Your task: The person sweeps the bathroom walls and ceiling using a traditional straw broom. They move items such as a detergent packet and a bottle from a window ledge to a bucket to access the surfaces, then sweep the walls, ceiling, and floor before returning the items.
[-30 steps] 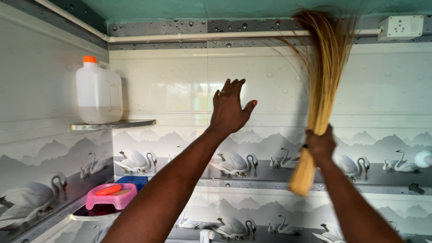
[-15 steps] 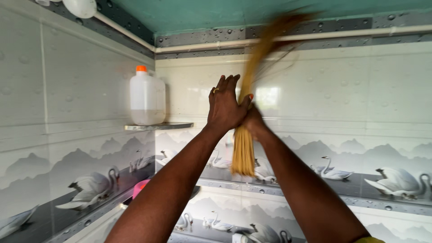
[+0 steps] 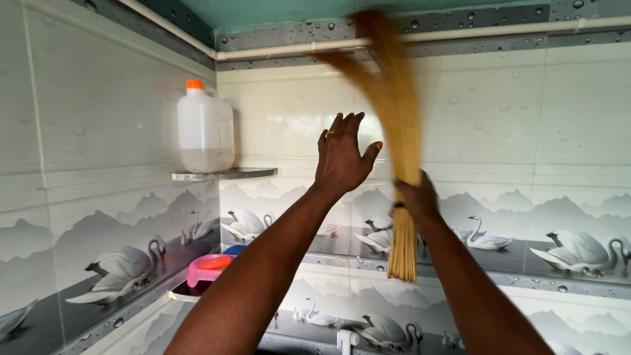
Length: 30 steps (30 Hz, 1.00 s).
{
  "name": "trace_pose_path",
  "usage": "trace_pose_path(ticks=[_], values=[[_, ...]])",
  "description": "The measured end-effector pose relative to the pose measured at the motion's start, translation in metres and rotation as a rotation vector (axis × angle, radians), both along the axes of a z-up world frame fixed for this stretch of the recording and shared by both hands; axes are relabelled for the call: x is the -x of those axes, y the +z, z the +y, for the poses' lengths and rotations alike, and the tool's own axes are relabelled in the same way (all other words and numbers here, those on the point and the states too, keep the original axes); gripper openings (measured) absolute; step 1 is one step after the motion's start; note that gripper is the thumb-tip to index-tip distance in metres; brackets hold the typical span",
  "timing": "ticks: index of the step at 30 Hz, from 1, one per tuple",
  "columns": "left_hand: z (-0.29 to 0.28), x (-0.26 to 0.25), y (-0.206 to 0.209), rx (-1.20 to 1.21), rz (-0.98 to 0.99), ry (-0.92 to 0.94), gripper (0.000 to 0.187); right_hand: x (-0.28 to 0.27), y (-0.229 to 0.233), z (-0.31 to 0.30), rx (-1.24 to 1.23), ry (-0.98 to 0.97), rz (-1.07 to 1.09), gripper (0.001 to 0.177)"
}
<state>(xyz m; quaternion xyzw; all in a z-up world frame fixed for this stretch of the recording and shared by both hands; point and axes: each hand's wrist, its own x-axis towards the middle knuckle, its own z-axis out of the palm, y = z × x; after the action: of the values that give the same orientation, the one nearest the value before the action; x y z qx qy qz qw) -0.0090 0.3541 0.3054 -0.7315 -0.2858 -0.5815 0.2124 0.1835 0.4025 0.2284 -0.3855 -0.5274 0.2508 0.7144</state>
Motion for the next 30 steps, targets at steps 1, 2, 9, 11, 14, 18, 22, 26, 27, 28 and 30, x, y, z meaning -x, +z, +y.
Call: trace_pose_path(ticks=[1, 2, 9, 11, 14, 18, 22, 26, 27, 28, 30], values=[[0.002, 0.000, -0.003, 0.013, 0.006, 0.001, 0.070, -0.011, -0.018, -0.002, 0.028, -0.127, 0.064, 0.048], [0.004, 0.002, -0.006, 0.026, 0.013, 0.001, 0.071, -0.015, -0.035, 0.002, 0.029, -0.187, 0.148, 0.052], [0.012, 0.025, -0.005, 0.030, 0.042, 0.043, 0.072, -0.024, -0.071, 0.057, -0.307, -0.478, 0.488, 0.066], [0.012, 0.030, -0.001, 0.036, 0.038, 0.041, 0.071, -0.018, -0.058, 0.049, -0.230, -0.432, 0.484, 0.066], [0.009, 0.031, 0.009, 0.000, 0.020, 0.044, 0.070, 0.015, -0.020, 0.049, -0.158, -0.264, 0.331, 0.067], [0.005, 0.017, 0.019, -0.007, -0.034, 0.019, 0.070, 0.068, -0.012, 0.051, -0.051, -0.047, -0.284, 0.071], [0.000, 0.002, 0.016, -0.021, -0.016, -0.033, 0.068, 0.089, -0.035, 0.035, 0.023, -0.093, -0.922, 0.087], [-0.002, -0.011, 0.012, -0.019, 0.004, -0.068, 0.069, 0.061, -0.051, 0.013, -0.069, -0.329, -1.163, 0.087], [-0.002, -0.015, 0.010, -0.019, 0.008, -0.073, 0.069, 0.054, -0.053, 0.007, -0.044, -0.372, -1.137, 0.086], [-0.001, -0.018, 0.008, -0.020, 0.010, -0.081, 0.068, 0.043, -0.050, 0.000, 0.032, -0.446, -1.137, 0.086], [-0.002, -0.028, 0.006, -0.022, 0.012, -0.101, 0.068, 0.012, -0.033, -0.012, 0.187, -0.596, -1.132, 0.086]])
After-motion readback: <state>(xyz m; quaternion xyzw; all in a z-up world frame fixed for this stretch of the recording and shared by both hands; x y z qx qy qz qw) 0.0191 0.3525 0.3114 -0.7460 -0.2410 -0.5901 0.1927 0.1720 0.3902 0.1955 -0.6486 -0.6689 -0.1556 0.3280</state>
